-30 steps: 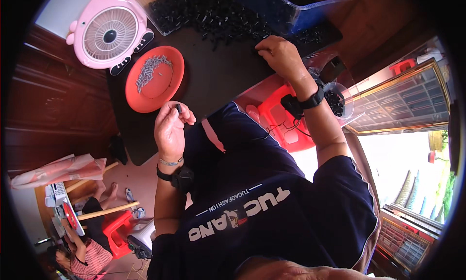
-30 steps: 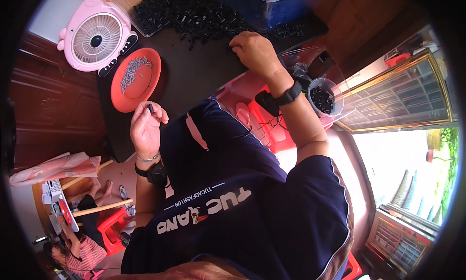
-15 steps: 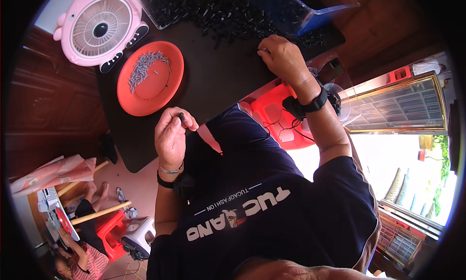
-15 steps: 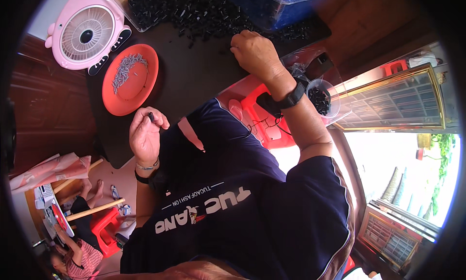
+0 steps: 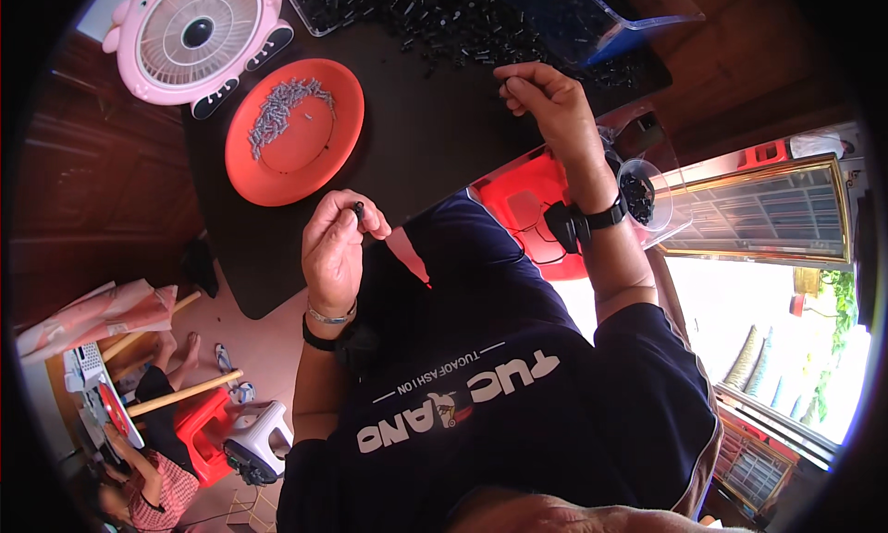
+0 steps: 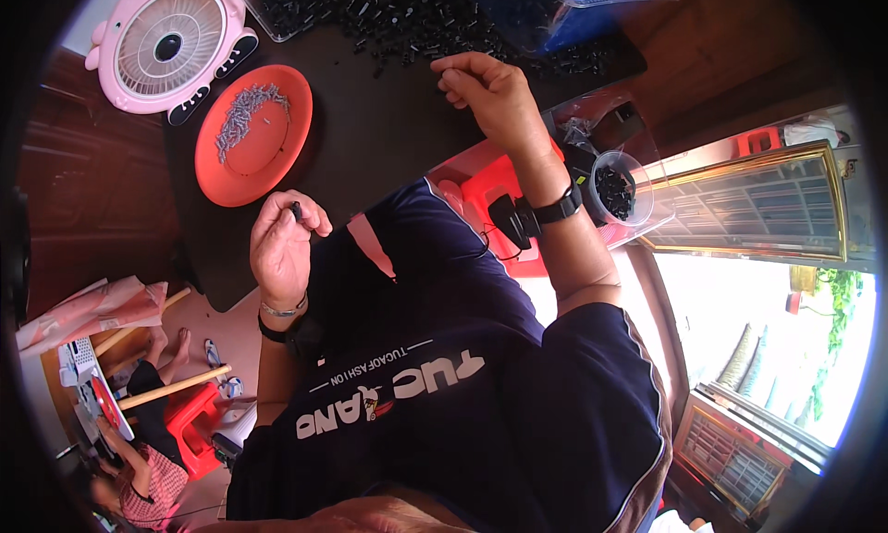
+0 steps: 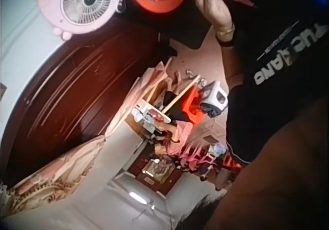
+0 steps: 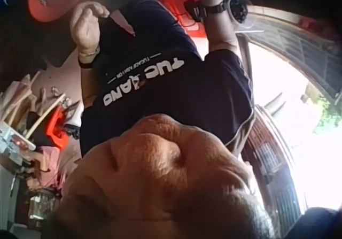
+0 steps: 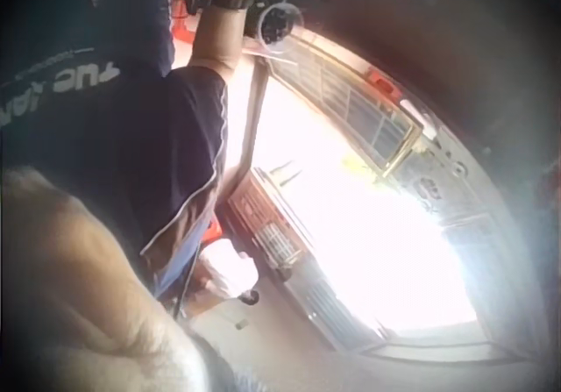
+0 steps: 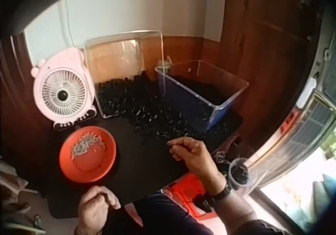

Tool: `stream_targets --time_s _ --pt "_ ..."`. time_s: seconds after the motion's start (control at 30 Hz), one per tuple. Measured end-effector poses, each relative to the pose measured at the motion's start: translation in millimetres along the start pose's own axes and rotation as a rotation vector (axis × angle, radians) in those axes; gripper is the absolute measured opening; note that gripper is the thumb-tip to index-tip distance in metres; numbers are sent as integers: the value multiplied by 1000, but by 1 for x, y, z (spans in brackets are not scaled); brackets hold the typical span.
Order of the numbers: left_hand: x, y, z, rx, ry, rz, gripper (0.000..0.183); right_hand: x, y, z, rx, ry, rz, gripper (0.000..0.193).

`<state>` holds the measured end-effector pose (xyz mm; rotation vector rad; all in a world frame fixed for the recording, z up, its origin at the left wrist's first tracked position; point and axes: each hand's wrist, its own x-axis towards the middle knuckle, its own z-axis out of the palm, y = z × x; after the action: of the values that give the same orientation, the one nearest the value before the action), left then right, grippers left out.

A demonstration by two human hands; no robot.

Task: The person assembles small components by taking pins from a plate and inserting them into plastic parts by hand.

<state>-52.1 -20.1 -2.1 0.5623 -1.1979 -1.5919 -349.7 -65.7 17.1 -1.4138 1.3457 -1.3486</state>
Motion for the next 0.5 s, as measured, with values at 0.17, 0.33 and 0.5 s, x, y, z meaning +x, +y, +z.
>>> stream_targets --time_s 0.17,0.33,0.5 --pt "2 2 3 -3 25 -29 22 -7 -11 19 532 -188 122 15" --pt "2 2 7 69 52 -67 23 -18 -21 68 630 -337 179 12" --pt "2 2 5 39 70 -66 24 -26 -29 93 618 -426 223 18"
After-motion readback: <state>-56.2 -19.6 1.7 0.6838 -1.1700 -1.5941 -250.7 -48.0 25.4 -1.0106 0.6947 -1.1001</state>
